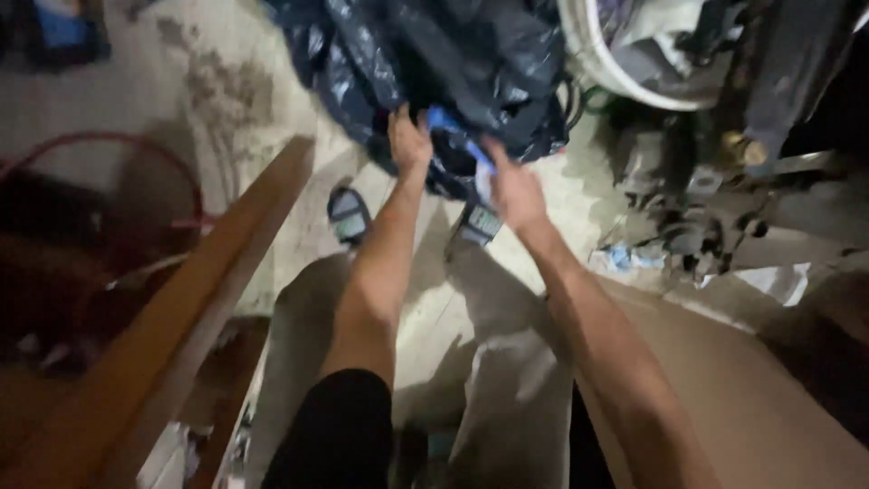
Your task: The person organizes various items on a cluttered workbench. They open a small blue box, remove small metal parts, and place them into a red bucket. They also handle a black bag, a pink plastic bag, and a white cloth, moving them around the workspace.
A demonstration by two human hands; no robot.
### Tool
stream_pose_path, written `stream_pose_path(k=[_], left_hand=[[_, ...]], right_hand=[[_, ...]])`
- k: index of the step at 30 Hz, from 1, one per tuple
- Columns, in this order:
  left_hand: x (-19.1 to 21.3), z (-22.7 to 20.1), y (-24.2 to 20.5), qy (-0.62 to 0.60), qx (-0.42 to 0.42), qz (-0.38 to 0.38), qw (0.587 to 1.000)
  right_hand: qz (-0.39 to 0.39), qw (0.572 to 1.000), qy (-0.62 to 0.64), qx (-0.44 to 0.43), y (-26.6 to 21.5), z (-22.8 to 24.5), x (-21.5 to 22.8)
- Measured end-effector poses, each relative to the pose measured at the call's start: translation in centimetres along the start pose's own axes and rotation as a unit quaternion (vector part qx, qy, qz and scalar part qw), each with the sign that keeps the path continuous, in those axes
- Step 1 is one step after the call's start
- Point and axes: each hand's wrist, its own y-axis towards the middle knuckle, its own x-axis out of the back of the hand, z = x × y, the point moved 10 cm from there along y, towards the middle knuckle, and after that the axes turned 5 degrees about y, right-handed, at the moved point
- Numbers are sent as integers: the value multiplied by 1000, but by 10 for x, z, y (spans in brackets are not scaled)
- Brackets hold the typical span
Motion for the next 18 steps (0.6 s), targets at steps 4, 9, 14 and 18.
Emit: stream_pose_path(k=[4,9,14,18], left_hand=[[195,-64,-133,-200,-32,-127,971],[262,-68,-251,-233,-63,-39,970],[307,-103,-323,-28,-210,-45,976],[341,-108,-356,-29,-274,-97,957]], right_hand=[[-74,995,-65,21,5,41,39],[-19,965,-257,44,42,76,8],[91,946,-310,42,80,118,-58],[-215,873,-357,254,47,154,-14]])
